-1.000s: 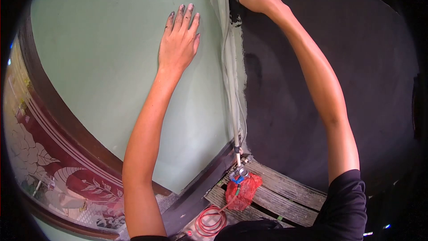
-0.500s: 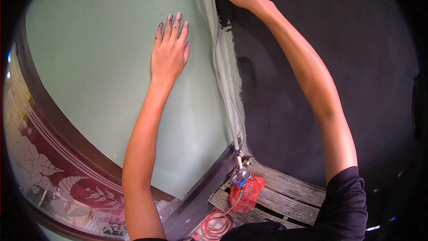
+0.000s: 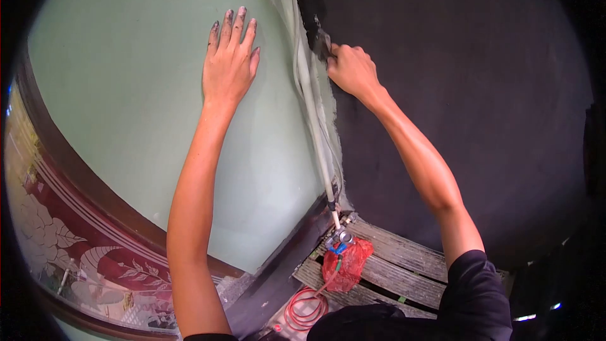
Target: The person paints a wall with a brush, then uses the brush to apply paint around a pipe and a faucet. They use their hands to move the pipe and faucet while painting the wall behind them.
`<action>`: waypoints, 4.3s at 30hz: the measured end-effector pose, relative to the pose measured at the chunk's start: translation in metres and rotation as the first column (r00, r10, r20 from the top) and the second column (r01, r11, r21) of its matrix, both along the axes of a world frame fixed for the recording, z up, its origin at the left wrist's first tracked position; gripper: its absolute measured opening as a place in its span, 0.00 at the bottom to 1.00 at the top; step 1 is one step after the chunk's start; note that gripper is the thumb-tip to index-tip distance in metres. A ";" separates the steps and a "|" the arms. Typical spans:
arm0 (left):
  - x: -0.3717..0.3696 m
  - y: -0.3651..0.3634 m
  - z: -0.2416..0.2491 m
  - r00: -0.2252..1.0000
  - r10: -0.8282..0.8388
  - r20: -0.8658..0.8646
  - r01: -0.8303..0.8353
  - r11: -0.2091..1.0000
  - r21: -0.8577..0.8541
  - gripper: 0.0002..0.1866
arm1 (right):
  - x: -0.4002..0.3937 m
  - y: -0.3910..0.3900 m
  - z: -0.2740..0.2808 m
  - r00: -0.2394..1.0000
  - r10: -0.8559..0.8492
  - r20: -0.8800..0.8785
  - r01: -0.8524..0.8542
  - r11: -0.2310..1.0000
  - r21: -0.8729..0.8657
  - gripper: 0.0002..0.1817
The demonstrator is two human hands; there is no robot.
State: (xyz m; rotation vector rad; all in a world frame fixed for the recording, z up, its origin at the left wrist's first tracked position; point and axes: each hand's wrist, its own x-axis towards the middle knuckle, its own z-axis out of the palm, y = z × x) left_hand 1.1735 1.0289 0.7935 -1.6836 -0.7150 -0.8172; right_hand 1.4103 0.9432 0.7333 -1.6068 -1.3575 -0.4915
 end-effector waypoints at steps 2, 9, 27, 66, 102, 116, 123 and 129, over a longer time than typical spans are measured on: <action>-0.001 0.002 0.001 1.000 -0.011 -0.005 0.011 1.000 0.000 0.28 | -0.003 -0.002 0.001 0.998 0.037 -0.051 -0.034 0.998 0.059 0.13; 0.001 0.003 0.000 1.000 -0.006 -0.004 0.006 1.000 0.023 0.28 | -0.018 0.042 0.040 0.983 0.047 -0.179 0.009 0.953 0.301 0.18; 0.001 0.003 0.000 1.000 -0.014 0.003 0.014 0.999 0.048 0.27 | -0.030 0.054 -0.017 0.974 -0.018 -0.226 0.062 0.981 0.186 0.15; 0.004 -0.005 -0.001 1.000 -0.007 0.009 0.007 0.997 0.082 0.26 | -0.042 0.019 -0.207 0.815 0.024 -0.580 -0.106 0.988 -0.108 0.22; 0.002 -0.003 -0.001 0.996 -0.088 0.004 0.088 0.995 -0.049 0.29 | -0.042 0.023 -0.117 0.942 0.109 -0.319 -0.055 0.983 0.172 0.17; 0.005 -0.003 0.002 0.995 -0.095 0.016 0.096 0.993 -0.063 0.30 | -0.029 -0.007 -0.275 0.927 -0.109 -0.359 -0.001 0.955 -0.295 0.17; 0.005 0.000 -0.002 0.996 -0.092 0.006 0.092 0.995 -0.047 0.30 | -0.019 0.006 -0.139 0.943 -0.001 -0.333 -0.020 0.998 -0.059 0.18; 0.005 -0.002 -0.002 0.996 -0.083 0.016 0.084 0.995 -0.053 0.30 | -0.018 0.015 -0.168 0.949 -0.094 -0.301 0.023 0.973 -0.229 0.18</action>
